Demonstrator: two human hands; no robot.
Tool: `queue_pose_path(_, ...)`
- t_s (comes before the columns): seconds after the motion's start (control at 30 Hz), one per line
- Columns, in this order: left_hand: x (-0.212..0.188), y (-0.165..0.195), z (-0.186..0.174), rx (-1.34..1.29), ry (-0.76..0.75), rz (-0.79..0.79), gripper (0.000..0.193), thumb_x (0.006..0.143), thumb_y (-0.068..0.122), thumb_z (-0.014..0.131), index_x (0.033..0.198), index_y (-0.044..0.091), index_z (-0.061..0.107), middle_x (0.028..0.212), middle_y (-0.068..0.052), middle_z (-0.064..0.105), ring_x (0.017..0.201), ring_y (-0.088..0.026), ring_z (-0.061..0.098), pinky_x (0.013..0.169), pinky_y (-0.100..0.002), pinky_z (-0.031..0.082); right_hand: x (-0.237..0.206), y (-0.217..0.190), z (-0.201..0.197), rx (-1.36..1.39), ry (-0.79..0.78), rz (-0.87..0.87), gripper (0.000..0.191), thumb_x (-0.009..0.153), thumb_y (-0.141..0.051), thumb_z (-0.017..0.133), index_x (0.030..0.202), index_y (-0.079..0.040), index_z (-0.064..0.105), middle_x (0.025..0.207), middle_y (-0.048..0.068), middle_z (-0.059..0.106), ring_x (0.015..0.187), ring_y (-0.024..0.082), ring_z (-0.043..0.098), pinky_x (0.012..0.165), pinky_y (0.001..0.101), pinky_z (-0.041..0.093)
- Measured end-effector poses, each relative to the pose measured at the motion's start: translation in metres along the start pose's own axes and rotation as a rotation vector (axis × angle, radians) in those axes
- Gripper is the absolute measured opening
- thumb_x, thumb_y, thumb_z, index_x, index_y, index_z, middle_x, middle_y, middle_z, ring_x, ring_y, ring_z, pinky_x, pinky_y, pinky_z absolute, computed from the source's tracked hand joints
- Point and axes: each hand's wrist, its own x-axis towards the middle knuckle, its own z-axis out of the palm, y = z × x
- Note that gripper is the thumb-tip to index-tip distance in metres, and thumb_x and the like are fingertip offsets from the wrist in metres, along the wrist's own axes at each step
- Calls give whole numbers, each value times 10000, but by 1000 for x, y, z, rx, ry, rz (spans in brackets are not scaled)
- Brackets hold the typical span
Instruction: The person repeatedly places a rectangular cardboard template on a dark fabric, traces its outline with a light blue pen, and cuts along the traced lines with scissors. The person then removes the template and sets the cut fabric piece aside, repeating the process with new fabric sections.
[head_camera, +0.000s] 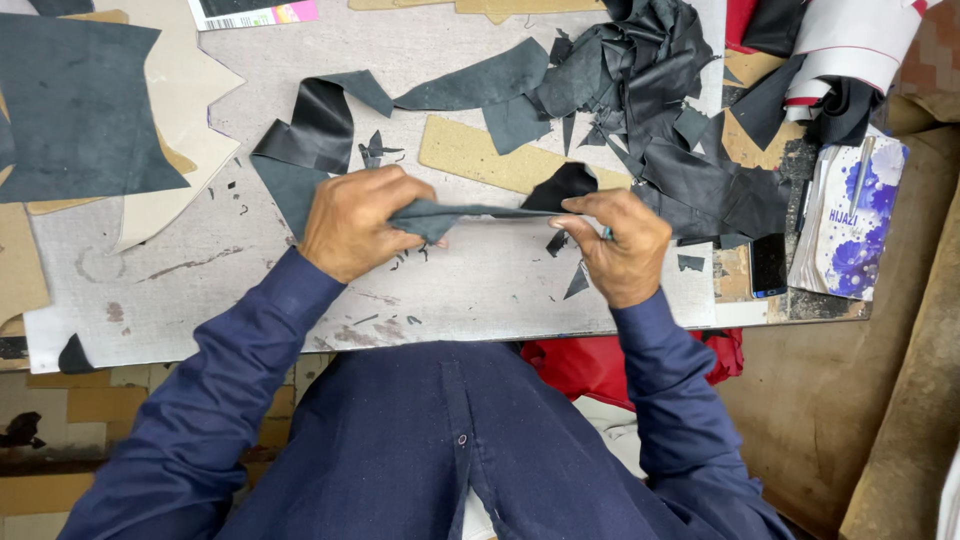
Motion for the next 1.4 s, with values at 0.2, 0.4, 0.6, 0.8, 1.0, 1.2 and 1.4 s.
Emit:
queue_pose_path(0.2, -62, -32, 19, 404, -109, 283, 307, 772, 372, 838, 990, 173, 753, 819, 24, 664, 776, -156, 645, 688, -311, 523, -71, -2, 39, -44, -160, 314, 276, 835, -221, 866, 1013, -29, 780, 1018, 134, 763, 871, 260, 746, 756, 332, 592)
queue_pose_path(0.4, -97, -34, 28, 267, -47, -150, 474, 749, 518, 844, 879, 75, 738, 827, -57, 686, 771, -217, 623, 682, -367, 528, -69, 31, 26, -197, -10, 535, 293, 853, -220, 887, 1031, -19, 770, 961, 145, 743, 793, 268, 693, 715, 373, 544)
queue_pose_path(0.6, -79, -15, 43, 317, -143, -652, 493, 790, 416, 875, 1045, 31, 701, 896, -129, 687, 886, -315, 637, 770, -439, 528, -40, 37, 66, -237, 130, 291, 386, 792, -171, 905, 1073, 3, 706, 916, 119, 646, 884, 297, 594, 794, 423, 494)
queue_pose_path(0.8, -79, -7, 54, 233, 61, -398, 193, 821, 139, 768, 934, 32, 653, 939, -171, 684, 880, -346, 647, 778, -436, 539, -43, 32, 93, -173, 12, 440, 241, 859, -147, 876, 914, -74, 653, 835, 60, 641, 780, 213, 595, 728, 364, 503)
queue_pose_path(1.0, -66, -18, 47, -4, 96, -512, 223, 977, 219, 715, 1035, 15, 645, 888, -148, 714, 744, -305, 706, 650, -417, 549, -44, 39, 84, 225, -15, 477, 214, 972, -54, 735, 1064, -25, 544, 860, 29, 608, 722, 93, 580, 650, 247, 510)
queue_pose_path(1.2, -59, -33, 35, 312, 133, -262, 210, 1024, 292, 692, 984, 86, 679, 759, -57, 694, 605, -239, 661, 515, -375, 500, -45, 48, 75, 93, -60, 353, 204, 985, -46, 751, 1103, -25, 586, 816, 82, 595, 710, 178, 573, 649, 305, 494)
queue_pose_path(1.4, -63, -54, 17, 437, 44, -173, 256, 1024, 320, 707, 895, 107, 649, 648, -24, 634, 515, -219, 607, 451, -372, 456, -56, 67, 62, -55, -49, 119, 183, 986, -72, 766, 1032, -29, 595, 934, 132, 705, 814, 297, 707, 688, 363, 550)
